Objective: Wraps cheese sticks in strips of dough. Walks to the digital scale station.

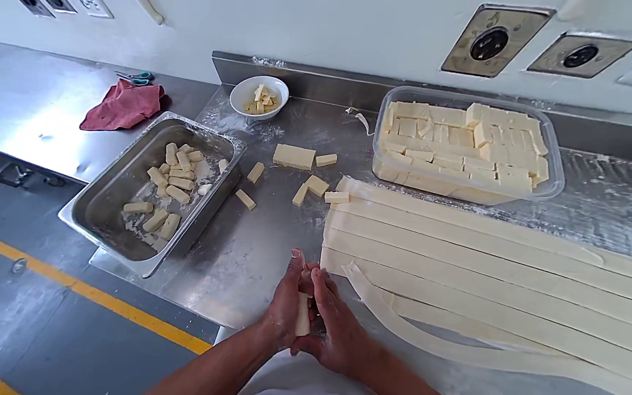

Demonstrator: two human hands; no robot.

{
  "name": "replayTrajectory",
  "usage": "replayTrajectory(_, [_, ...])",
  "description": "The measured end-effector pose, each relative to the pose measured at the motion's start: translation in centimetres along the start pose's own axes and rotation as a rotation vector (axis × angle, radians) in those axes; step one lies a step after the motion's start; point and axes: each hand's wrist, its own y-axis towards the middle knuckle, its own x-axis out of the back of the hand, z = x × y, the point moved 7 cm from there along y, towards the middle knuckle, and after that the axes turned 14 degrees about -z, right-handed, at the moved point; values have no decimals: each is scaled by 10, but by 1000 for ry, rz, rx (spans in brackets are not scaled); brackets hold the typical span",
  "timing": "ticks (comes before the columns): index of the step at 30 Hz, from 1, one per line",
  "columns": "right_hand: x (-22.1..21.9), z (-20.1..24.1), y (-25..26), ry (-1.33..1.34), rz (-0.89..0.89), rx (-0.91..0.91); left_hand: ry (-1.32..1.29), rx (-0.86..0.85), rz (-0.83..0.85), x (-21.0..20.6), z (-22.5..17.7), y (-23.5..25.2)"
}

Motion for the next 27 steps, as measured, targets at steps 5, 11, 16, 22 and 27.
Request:
replayTrajectory(5, [50, -62, 7, -464, 95, -259, 187, -534, -201, 68, -115, 10])
replayTrajectory(11, [65, -94, -5, -539, -31, -221, 353, -995, -868, 179, -221, -11])
replayTrajectory(16, [66, -66, 22, -194, -2, -494, 548, -1042, -431, 108, -108, 7])
replayTrajectory(22, [31, -11, 79, 5, 128, -313, 324, -739, 296, -21, 2, -14])
replayTrajectory(27, [26, -30, 54, 181, 397, -702, 160, -448, 195, 10, -30, -4])
